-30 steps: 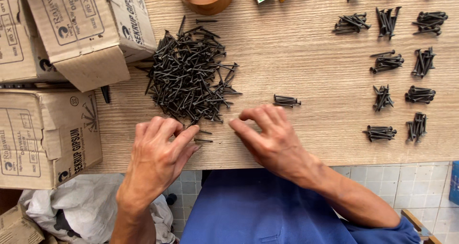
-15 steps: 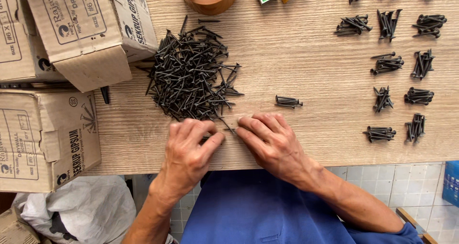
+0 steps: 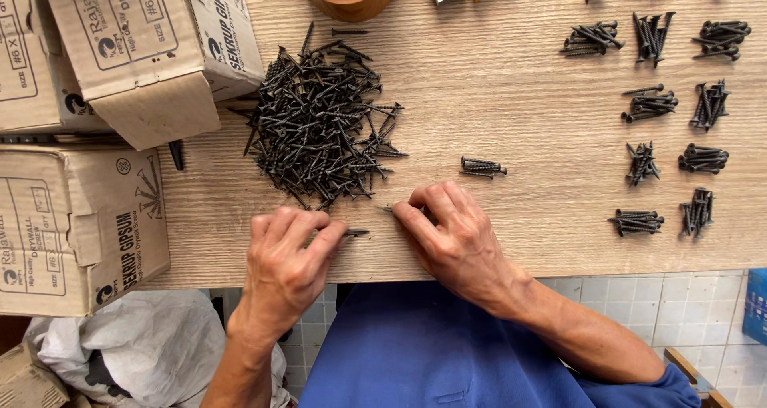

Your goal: The person sorts a large pile of black screws on a wooden table into smaller, organized groups. They pick up handfuls of screws and arrange them into neat piles across the surface.

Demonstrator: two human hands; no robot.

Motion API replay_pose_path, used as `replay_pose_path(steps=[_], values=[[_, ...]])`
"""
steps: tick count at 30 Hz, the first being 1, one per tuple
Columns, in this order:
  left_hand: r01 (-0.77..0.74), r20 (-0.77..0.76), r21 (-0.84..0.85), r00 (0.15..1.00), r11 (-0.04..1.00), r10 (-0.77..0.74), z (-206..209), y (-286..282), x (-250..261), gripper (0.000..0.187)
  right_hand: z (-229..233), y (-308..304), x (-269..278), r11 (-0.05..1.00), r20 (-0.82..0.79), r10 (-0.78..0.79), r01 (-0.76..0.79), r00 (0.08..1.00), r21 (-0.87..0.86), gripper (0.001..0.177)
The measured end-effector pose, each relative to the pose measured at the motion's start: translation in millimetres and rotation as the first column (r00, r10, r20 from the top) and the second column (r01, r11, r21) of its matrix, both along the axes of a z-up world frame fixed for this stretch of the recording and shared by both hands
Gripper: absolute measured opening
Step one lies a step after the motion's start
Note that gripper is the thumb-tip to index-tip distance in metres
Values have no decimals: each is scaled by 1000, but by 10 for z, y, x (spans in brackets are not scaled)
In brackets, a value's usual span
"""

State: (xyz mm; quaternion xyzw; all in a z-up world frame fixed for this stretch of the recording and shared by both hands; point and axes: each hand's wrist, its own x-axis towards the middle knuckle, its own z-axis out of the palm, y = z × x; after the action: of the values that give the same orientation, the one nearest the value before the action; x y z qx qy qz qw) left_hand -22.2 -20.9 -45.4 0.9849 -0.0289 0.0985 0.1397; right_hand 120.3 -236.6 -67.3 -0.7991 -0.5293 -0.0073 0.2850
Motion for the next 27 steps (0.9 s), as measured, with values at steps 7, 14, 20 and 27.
replay_pose_path(steps=[7,14,20,27], values=[[118,50,-139,992,983,-112,-68,-282,139,18,7,-143,17,1000,-127,23,-26,992,-18,18],[90,182,-160,981,983,-60,-181,-434,294,14,109,-58,34,987,-167,-25,50,986,151,20],[110,169,-185,983,977,-78,-217,-475,309,9,58,-97,82,986,-155,6,20,988,165,26],[80,199,-167,979,983,-45,-141,-471,344,7,49,-107,128,989,-144,61,-41,988,139,32]])
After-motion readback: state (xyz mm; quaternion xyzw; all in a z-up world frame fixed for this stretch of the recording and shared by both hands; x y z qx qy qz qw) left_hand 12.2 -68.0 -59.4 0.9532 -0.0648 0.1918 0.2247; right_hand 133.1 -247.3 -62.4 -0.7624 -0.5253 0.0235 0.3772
